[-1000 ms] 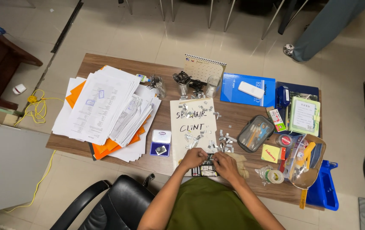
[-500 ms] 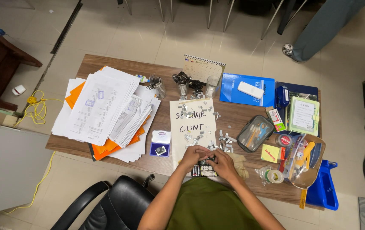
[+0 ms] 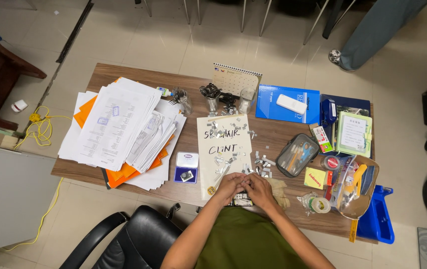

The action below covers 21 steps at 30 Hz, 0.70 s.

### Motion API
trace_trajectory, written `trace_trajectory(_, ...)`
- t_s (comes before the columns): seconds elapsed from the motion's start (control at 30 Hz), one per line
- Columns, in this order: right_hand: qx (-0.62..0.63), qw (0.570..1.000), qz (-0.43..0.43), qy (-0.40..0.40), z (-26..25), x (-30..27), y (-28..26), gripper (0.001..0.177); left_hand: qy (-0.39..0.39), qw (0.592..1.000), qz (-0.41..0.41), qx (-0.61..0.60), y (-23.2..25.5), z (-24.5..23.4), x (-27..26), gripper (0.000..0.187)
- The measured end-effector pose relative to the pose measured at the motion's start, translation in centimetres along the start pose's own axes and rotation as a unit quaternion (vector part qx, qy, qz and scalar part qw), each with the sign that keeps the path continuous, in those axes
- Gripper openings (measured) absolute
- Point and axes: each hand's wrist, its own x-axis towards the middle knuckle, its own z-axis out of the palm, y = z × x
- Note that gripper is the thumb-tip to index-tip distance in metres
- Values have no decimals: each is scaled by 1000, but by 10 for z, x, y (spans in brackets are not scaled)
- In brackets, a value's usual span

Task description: The person sits at a desk and handles small electronic components, including batteries and circuit boards. They pick up and arrange these items on a piece of paper labeled 'SK CHAIR CLINT' and place them into a small black box.

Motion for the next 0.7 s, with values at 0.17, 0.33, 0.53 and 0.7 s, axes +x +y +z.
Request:
trace_trajectory(0.17, -35, 999, 40, 6, -3, -1, -1, 16, 12, 994, 18, 103, 6, -2, -3, 19)
trace_trajectory(0.33, -38, 999, 35, 10, -4, -3, 5, 16, 10, 984, 46, 172, 3, -7, -1, 16)
trace_trajectory(0.53, -41, 999, 10, 19, -3, -6, 20, 13, 28, 953, 102, 282, -1, -14, 4, 13)
trace_trajectory(0.7, -104, 994, -1, -17, -2, -9, 29, 18, 71, 897, 135, 414, 8, -7, -8, 13)
